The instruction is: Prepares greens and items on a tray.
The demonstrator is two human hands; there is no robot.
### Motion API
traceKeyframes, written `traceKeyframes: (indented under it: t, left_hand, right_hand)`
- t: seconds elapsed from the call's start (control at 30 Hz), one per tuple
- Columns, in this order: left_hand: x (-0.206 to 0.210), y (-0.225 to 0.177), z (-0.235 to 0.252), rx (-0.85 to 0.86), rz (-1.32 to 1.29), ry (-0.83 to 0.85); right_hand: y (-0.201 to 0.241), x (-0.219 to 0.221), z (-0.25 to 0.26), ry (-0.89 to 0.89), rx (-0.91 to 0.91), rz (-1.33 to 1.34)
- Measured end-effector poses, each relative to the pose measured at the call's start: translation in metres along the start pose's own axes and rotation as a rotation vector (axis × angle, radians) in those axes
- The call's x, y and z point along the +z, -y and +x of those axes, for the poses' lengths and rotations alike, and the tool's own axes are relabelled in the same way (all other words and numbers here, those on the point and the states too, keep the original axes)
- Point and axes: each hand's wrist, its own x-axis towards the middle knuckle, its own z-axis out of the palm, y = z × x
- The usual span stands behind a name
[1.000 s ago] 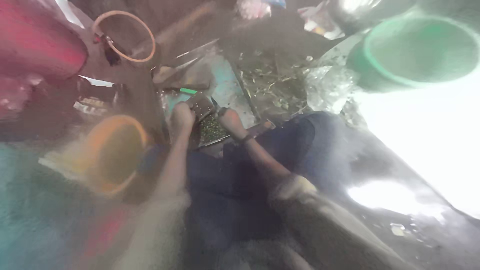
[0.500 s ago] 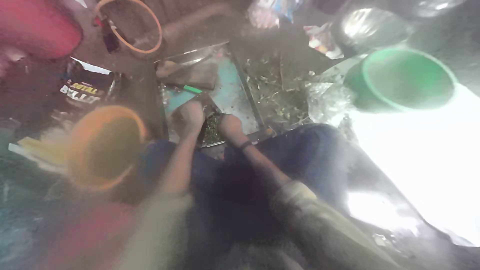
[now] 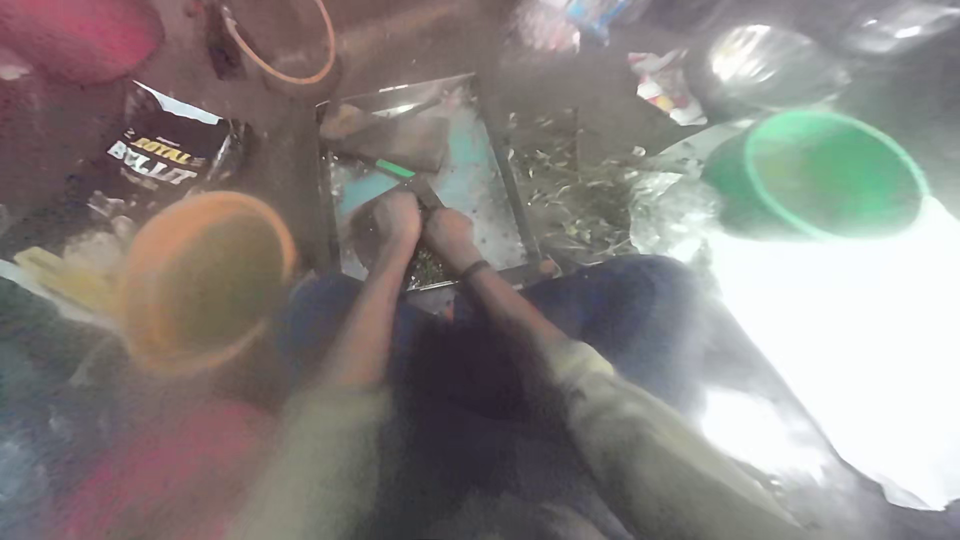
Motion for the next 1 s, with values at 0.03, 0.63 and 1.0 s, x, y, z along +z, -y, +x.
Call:
traceKeyframes:
  t: [0.03, 0.63, 1.0]
  left_hand:
    - [0.000, 0.000, 0.000, 0.003, 0.003, 0.004]
    - [0.003, 0.006, 0.002, -0.001, -0.055, -0.041]
    - [0.000, 0.004, 0.002, -0.002, -0.021, -0.056]
  right_hand:
    - [-0.012, 0.012, -0.015, -0.034, -0.032, 0.042]
    - [-0.008, 0.008, 0.002, -0.006, -0.027, 0.022]
    - [0.001, -0.020, -0.012, -0.028, -0.049, 0.010]
